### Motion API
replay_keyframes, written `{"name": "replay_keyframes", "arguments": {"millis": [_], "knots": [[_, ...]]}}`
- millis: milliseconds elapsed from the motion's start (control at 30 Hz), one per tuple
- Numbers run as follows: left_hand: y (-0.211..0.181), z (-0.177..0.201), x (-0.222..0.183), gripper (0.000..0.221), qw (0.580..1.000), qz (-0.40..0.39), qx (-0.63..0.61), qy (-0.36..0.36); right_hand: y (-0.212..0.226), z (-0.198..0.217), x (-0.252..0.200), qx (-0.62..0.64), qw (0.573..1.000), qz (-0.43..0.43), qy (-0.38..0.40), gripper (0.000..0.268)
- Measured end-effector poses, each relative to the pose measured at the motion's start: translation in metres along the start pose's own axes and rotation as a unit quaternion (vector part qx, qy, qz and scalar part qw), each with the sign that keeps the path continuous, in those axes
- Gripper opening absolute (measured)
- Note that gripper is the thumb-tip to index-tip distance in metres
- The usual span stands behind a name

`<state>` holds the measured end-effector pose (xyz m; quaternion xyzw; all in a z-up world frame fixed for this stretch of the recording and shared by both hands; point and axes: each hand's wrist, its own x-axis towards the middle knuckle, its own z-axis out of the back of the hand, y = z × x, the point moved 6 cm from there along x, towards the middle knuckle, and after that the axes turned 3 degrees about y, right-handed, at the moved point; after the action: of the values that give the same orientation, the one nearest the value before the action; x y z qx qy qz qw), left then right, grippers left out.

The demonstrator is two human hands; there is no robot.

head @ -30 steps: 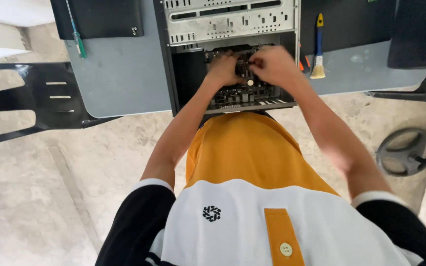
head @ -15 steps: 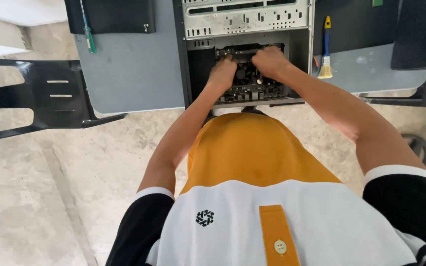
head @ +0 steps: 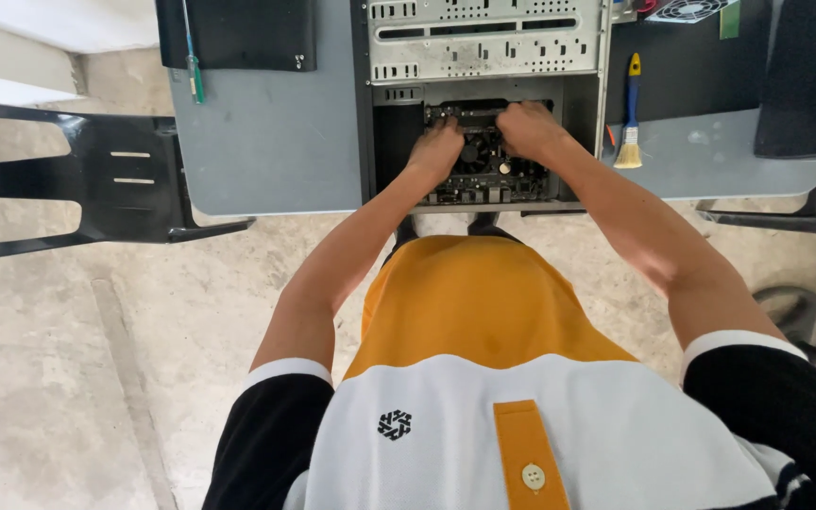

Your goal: Removing a motherboard from a computer case by unscrewing mounting screws and disconnecting cables.

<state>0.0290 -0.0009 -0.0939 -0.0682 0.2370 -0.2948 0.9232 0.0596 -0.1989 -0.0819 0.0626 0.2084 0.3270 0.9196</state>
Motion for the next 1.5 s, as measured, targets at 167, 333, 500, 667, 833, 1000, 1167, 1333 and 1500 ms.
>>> {"name": "replay_keyframes", "arguments": {"millis": [167, 333, 500, 667, 833, 1000, 1167, 1333, 1500], "knots": [[0.004, -0.019, 0.011, 0.056, 1.000, 0.004, 0.010, -0.005, -0.007, -0.006, 0.010, 0.031, 0.999, -0.010, 0.027, 0.024], [0.004, -0.016, 0.009, 0.056, 1.000, -0.001, 0.012, -0.011, -0.011, -0.007, 0.009, 0.057, 0.998, -0.012, 0.030, 0.025], [0.002, -0.011, 0.006, 0.053, 1.000, 0.012, 0.014, -0.013, -0.003, 0.006, 0.001, 0.074, 0.997, -0.020, 0.026, 0.025], [0.002, -0.011, 0.007, 0.052, 1.000, 0.007, 0.020, -0.023, -0.001, 0.003, 0.002, 0.019, 0.999, -0.023, 0.013, 0.023], [-0.002, -0.001, 0.002, 0.049, 0.999, -0.002, 0.022, -0.035, -0.019, -0.041, 0.013, -0.094, 0.995, -0.018, -0.025, 0.022], [-0.001, -0.004, 0.002, 0.047, 0.999, -0.003, 0.015, -0.044, -0.012, -0.021, 0.000, -0.063, 0.996, 0.030, -0.054, 0.029], [-0.005, 0.011, -0.004, 0.044, 0.999, 0.005, -0.002, -0.035, -0.014, -0.018, 0.004, -0.029, 0.999, 0.027, -0.029, 0.030], [-0.004, -0.003, 0.006, 0.039, 0.999, 0.008, 0.013, -0.052, 0.014, 0.045, -0.001, 0.015, 1.000, 0.016, -0.007, 0.028], [0.006, 0.006, 0.014, 0.034, 0.998, 0.016, -0.056, 0.029, 0.018, 0.090, 0.003, -0.087, 0.992, -0.028, 0.084, 0.067]]}}
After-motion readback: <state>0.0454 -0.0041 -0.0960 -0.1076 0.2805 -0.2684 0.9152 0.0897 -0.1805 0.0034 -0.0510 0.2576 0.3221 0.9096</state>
